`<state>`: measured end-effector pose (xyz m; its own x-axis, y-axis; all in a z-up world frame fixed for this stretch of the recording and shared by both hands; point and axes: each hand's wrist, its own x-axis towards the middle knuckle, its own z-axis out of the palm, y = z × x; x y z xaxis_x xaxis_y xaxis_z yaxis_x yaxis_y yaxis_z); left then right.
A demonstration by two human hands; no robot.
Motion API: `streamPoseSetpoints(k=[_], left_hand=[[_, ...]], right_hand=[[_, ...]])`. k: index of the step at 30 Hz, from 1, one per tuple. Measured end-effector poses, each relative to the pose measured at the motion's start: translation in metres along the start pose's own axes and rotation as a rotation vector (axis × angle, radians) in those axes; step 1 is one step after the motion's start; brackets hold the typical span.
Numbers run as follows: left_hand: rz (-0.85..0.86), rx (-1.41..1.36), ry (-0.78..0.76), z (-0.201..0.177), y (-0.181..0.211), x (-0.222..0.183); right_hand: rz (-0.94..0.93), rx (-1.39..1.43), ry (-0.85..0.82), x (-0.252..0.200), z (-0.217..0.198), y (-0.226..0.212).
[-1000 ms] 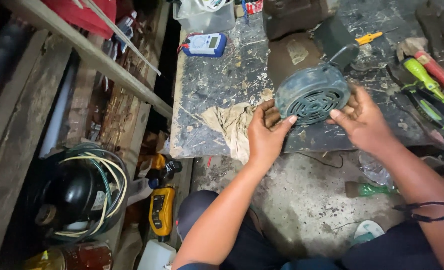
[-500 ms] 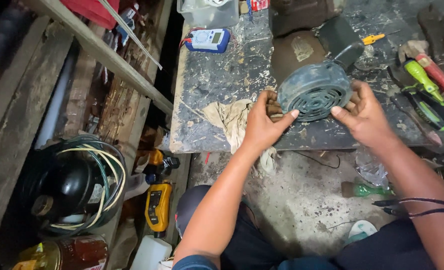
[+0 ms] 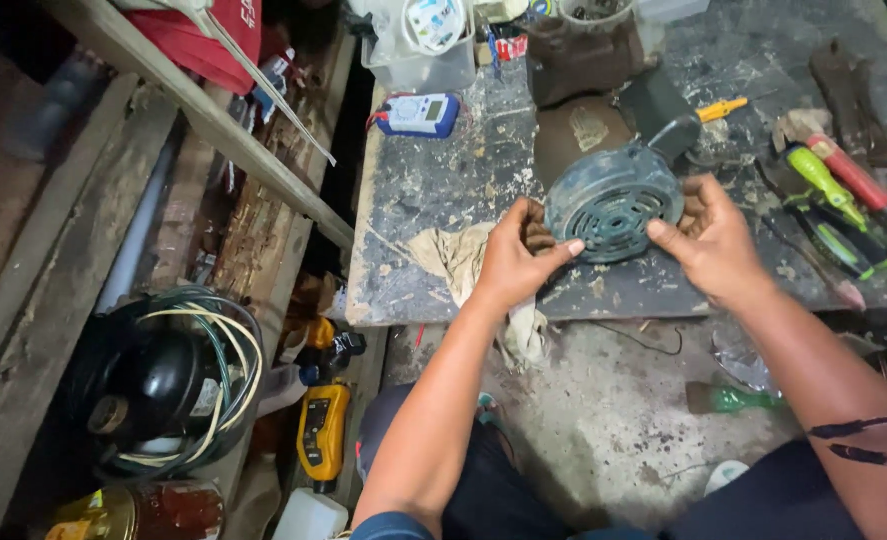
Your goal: Disassembling a motor unit by prying components apart and sorting through small hardware parts.
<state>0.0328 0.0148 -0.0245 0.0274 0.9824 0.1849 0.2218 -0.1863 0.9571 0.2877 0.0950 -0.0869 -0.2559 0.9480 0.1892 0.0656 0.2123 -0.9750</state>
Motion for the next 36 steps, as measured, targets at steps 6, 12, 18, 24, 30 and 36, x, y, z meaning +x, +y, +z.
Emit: streamPoseSetpoints(k=[6, 12, 18, 24, 30, 36], left_hand=[[-0.091, 0.118, 0.046, 0.001, 0.009, 0.002], [-0.086, -0.010, 0.099, 0.005, 0.036, 0.018], [0.000, 0.122, 0.010, 0.005, 0.045, 0.029], [-0.009, 0.101, 0.031, 0.008, 0.057, 0.019], [-0.071, -0.079, 0.192, 0.017, 0.074, -0.002], [-0.223, -0.093, 0.313, 0.002, 0.095, 0.040]], right_hand=[[0.010, -0.020, -0.016, -0.006, -0.005, -0.007], [0.040, 0.046, 0.035, -0.005, 0.000, -0.034], [0.071, 0.073, 0.065, -0.008, -0.003, -0.038], [-0.046, 0.211, 0.079, -0.009, -0.005, -0.050], [-0.004, 0.093, 0.127, -0.023, 0.007, -0.104], [0.159, -0.065, 0.072, 0.017, 0.016, -0.166]])
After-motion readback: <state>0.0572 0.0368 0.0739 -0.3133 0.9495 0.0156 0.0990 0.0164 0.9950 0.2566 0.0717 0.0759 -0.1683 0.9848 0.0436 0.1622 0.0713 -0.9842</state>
